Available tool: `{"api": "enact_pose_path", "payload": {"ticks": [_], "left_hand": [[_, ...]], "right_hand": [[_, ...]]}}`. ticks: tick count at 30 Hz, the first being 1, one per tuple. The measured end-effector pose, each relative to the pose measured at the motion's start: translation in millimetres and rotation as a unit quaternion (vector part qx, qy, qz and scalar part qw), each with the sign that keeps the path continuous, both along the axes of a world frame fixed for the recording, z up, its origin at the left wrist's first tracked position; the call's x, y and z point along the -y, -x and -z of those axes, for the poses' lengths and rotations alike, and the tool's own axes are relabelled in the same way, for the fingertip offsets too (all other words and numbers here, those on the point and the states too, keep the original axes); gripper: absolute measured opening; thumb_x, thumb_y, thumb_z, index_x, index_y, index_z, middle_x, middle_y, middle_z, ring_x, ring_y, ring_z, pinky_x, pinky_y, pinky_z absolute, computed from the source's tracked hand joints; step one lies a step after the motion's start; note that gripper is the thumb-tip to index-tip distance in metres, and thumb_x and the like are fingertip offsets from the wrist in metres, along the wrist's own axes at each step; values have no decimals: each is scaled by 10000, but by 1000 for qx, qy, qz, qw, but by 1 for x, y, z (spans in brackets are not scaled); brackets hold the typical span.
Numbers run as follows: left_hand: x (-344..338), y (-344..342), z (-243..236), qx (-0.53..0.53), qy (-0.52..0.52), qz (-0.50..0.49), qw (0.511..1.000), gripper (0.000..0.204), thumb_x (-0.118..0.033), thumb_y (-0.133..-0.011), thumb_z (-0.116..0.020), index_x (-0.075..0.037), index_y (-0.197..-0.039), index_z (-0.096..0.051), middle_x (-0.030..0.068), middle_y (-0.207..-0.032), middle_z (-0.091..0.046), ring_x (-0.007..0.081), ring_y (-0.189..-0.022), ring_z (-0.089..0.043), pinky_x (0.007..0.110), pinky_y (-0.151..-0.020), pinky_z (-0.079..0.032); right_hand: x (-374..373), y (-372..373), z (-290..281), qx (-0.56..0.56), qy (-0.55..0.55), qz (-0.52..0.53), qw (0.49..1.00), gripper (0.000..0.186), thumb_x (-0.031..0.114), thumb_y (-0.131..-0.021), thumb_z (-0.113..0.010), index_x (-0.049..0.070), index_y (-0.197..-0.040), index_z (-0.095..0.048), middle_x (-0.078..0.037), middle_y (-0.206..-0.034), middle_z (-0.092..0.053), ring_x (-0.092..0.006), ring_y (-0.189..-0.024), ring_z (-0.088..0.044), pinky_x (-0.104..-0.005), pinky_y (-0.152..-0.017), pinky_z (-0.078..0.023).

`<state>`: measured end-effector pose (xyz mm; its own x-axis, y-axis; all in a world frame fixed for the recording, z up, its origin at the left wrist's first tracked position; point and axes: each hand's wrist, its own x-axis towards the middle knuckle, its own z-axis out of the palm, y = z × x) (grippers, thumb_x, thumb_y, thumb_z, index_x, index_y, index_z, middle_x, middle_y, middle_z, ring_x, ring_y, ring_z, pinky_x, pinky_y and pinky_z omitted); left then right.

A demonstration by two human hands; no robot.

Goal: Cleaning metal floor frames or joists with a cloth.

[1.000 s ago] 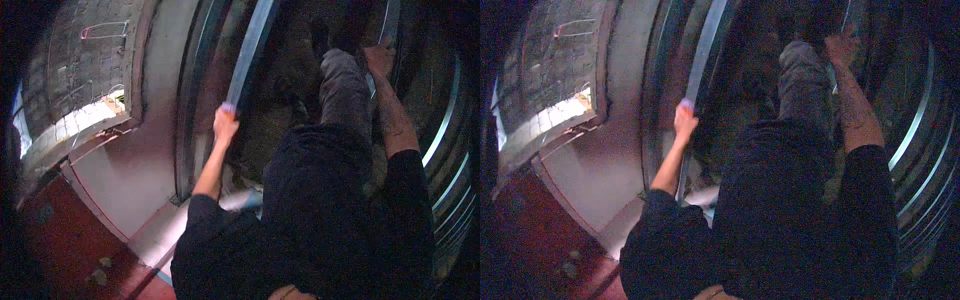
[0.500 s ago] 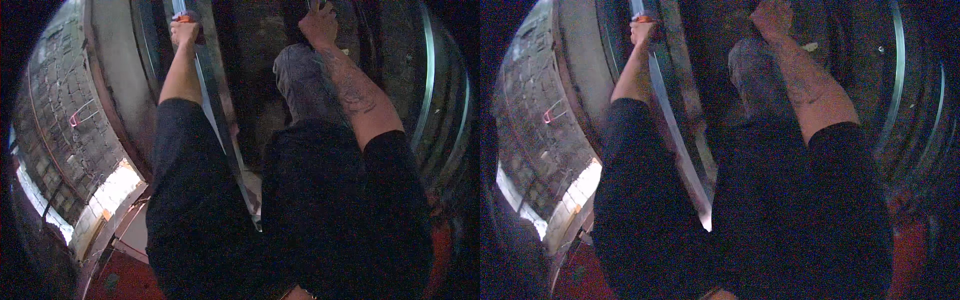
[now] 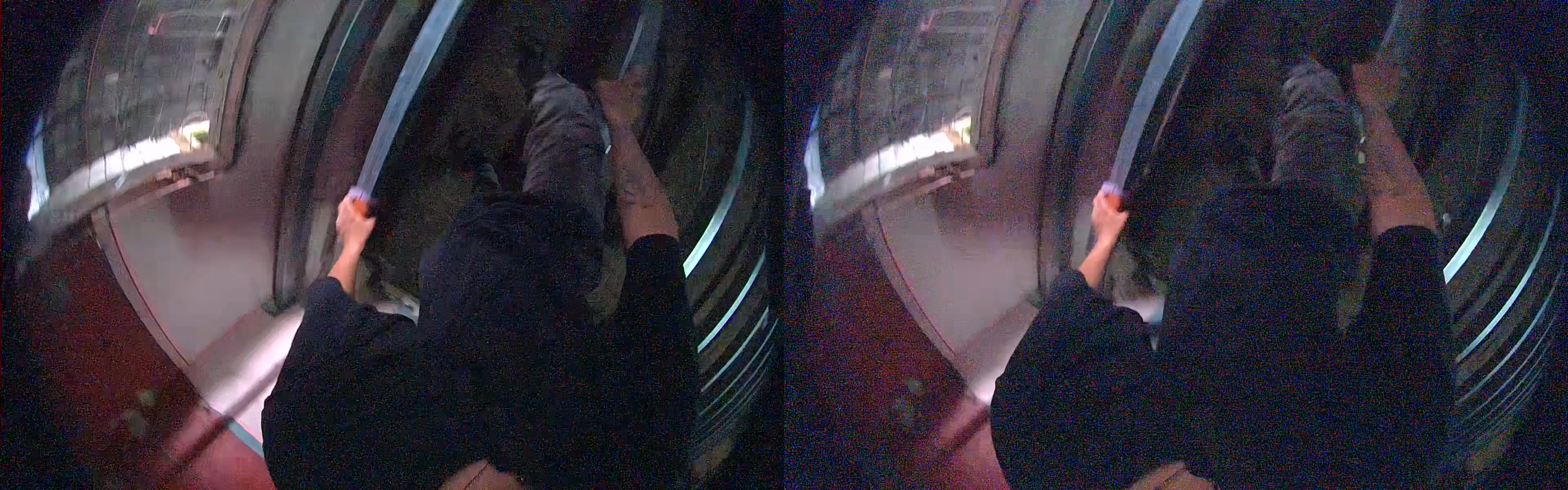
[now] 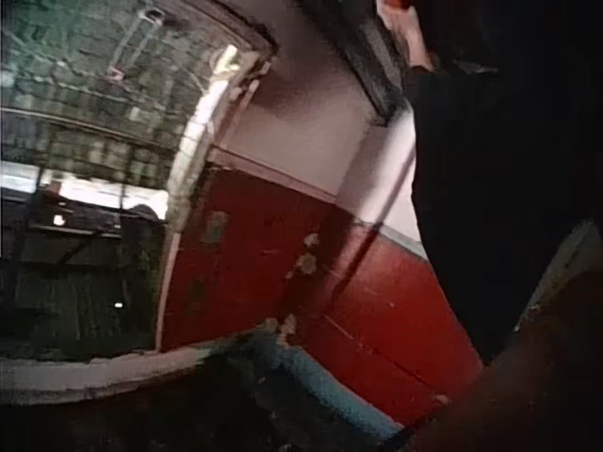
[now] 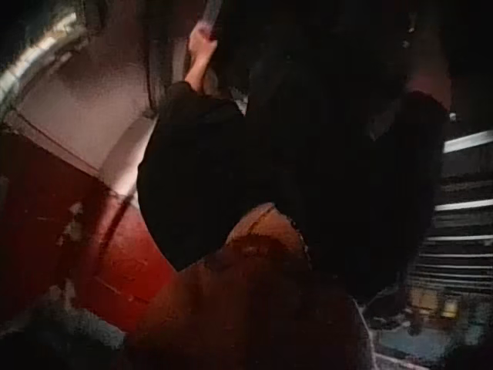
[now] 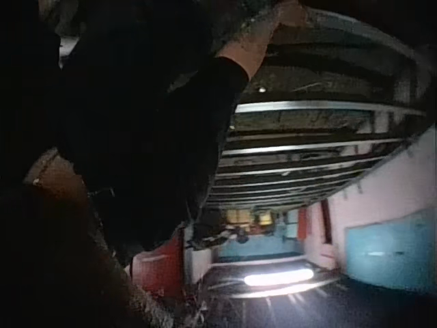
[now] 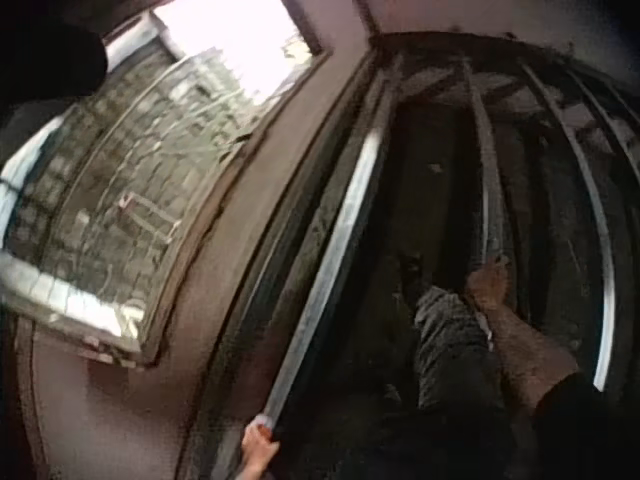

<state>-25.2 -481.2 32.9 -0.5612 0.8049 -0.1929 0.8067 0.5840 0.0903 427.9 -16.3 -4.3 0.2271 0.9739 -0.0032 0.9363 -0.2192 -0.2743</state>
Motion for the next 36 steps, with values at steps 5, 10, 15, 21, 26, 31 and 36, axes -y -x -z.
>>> {"api": "enact_pose_path", "payload": {"ticks": [5, 10, 15, 21, 26, 31, 36], "left_hand": [[154, 31, 3, -78, 199, -157, 964, 823, -337, -698, -733, 2, -1330, -327, 222, -1249, -483, 405, -1178, -466, 498, -1032, -357], [44, 32, 3, 29, 176, -104, 978, 465, -203, -658, -727, -14, -1046, -555, 217, -1001, -575, 404, -1010, -553, 487, -821, -478], [-236, -30, 29, -45, -57, 179, 981, 403, -137, -683, -635, -34, -1060, -538, 204, -970, -546, 393, -966, -565, 479, -741, -531], [-513, -57, 54, -50, -110, 136, 983, 621, -448, -958, -384, 31, -1351, -338, 236, -1288, -486, 398, -1186, -498, 473, -952, -418], [-611, -97, 43, -7, -40, 63, 997, 586, -446, -927, -442, -6, -1300, -344, 227, -1281, -493, 413, -1166, -514, 484, -971, -405], [-563, -36, 45, -30, -137, 175, 975, 628, -329, -703, -663, 6, -1172, -414, 214, -1107, -566, 420, -964, -614, 518, -817, -507], [-370, -45, 43, -56, -132, 104, 984, 642, -299, -718, -654, -7, -1227, -395, 225, -1096, -535, 418, -1010, -578, 492, -854, -486]], "right_hand": [[-33, -34, 67, 392, -242, -244, 853, 928, 494, -732, -666, 75, -1443, -242, -315, -1164, -505, -431, -894, -618, -514, -798, -522], [-27, 20, 35, 121, -133, -14, 984, 597, 376, -810, -628, 36, -1284, -498, -262, -1035, -553, -371, -718, -640, -503, -707, -536], [-35, -44, 74, 328, -66, -241, 911, 487, 414, -842, -596, 35, -1148, -583, -150, -849, -599, -309, -776, -650, -486, -679, -532], [-38, -58, 105, -67, -56, -198, 976, 377, 341, -875, -536, 34, -1078, -615, -235, -998, -584, -374, -842, -632, -505, -708, -519], [-24, -4, 77, 268, 0, -85, 960, 590, 293, -867, -529, 42, -1363, -333, -322, -1238, -457, -465, -1028, -542, -528, -850, -471], [-24, 30, 0, -13, 22, 51, 998, 747, 233, -876, -559, 0, -1478, -184, -359, -1398, -349, -503, -1208, -451, -546, -987, -399], [-18, 16, 11, 86, -32, 11, 996, 750, 452, -810, -617, 45, -1384, -358, -287, -1154, -526, -433, -952, -586, -490, -832, -512]]}}
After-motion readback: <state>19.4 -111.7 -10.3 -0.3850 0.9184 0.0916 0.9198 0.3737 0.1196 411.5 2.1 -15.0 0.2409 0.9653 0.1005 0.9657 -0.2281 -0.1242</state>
